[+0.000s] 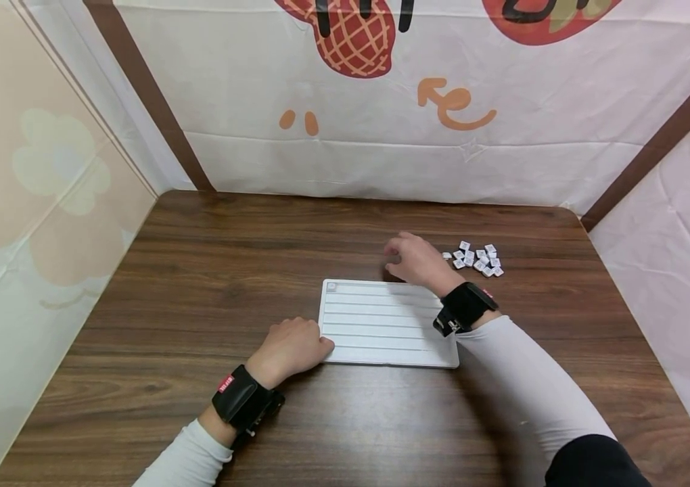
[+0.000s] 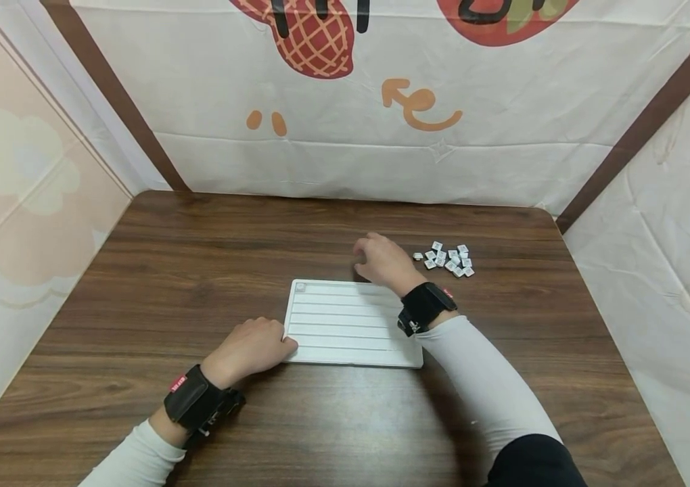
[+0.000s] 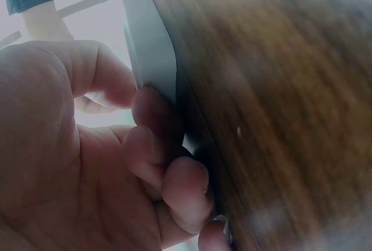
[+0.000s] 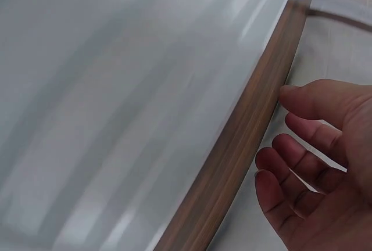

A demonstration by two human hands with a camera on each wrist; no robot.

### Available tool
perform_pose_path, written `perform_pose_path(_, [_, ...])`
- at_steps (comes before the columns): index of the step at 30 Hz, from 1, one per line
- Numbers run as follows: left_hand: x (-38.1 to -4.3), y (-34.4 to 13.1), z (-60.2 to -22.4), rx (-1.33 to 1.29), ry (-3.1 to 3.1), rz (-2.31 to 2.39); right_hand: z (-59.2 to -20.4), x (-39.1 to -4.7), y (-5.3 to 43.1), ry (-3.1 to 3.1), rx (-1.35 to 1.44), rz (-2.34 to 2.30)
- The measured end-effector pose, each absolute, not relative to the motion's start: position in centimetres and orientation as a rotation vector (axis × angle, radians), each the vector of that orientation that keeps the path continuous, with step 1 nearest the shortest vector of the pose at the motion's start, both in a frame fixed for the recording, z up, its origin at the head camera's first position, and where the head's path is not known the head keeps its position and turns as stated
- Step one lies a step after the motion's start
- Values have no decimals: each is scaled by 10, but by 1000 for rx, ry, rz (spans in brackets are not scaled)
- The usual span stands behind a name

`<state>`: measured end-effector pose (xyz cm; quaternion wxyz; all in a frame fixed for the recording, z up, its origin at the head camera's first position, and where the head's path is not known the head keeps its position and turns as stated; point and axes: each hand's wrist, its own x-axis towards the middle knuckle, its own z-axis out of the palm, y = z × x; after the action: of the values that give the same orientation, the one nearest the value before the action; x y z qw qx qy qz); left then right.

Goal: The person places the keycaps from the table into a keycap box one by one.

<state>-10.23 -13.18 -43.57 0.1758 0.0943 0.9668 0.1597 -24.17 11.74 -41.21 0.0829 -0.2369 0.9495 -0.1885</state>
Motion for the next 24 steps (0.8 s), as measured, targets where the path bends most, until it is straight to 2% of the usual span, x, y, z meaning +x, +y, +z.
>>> perform_pose_path(14, [-100,-131,-433,257,2750,465,-418,-257,179,2902,-510,-451])
perform_pose_path(24, [-100,-133,-435,274,2765,472,-421,-262,203,2906,-513,-380])
